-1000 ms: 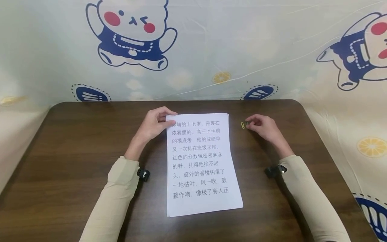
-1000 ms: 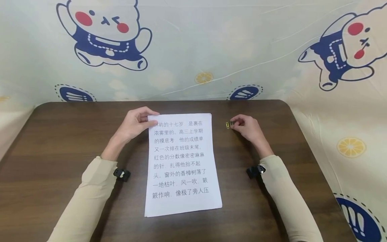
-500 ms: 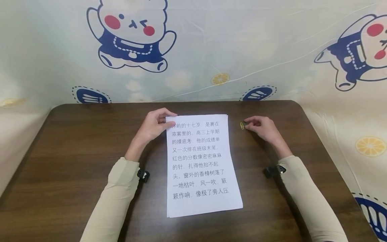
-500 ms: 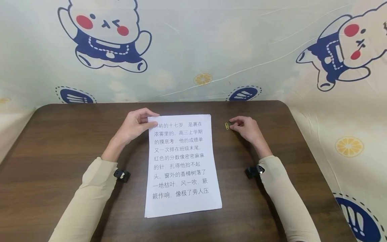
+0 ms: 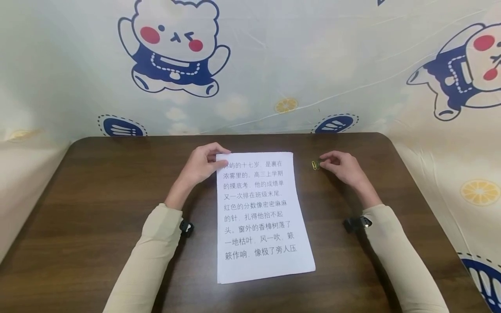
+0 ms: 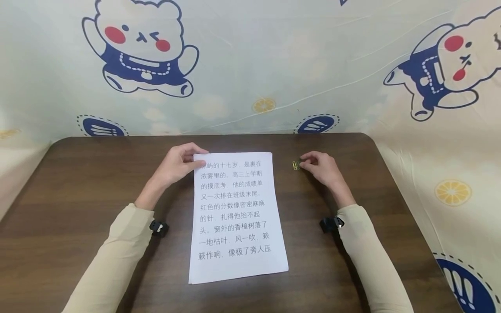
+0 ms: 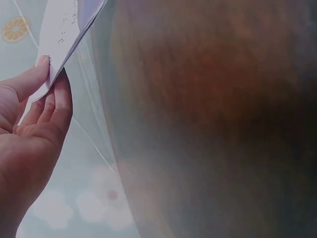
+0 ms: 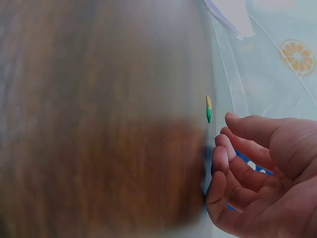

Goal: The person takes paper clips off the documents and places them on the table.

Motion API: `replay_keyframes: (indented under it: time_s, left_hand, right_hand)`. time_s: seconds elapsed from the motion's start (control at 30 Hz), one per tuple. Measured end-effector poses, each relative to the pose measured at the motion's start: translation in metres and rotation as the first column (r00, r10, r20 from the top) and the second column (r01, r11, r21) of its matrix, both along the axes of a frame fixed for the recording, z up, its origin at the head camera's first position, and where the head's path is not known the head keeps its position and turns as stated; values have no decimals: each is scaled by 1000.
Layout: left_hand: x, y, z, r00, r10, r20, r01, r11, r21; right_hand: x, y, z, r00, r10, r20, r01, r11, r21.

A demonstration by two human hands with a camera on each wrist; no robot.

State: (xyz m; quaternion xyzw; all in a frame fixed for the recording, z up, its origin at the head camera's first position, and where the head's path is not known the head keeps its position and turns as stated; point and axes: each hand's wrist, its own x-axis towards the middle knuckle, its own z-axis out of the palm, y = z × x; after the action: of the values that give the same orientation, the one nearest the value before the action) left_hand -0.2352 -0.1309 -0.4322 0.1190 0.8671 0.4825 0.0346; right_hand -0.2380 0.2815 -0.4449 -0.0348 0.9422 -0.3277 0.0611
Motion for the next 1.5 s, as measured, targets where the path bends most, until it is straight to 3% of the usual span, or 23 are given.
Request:
replay_keyframes:
  time_s: [0.57,0.93,1.5]
  left_hand:
    - [-2,8,-4,1000,-11,12,13,983,-182]
    - [-6,8,-7,1000,-18,14,21,975,-220]
    - [-5,13,-7,999,-5,44,17,959,-283]
  right_hand:
    - [9,1,14,996,-36,-79,32,998,-52]
    - [10,-1,16,994,-35,-99,28,997,-72]
    - [12,2,15,995,-17,-100,11,998,-67]
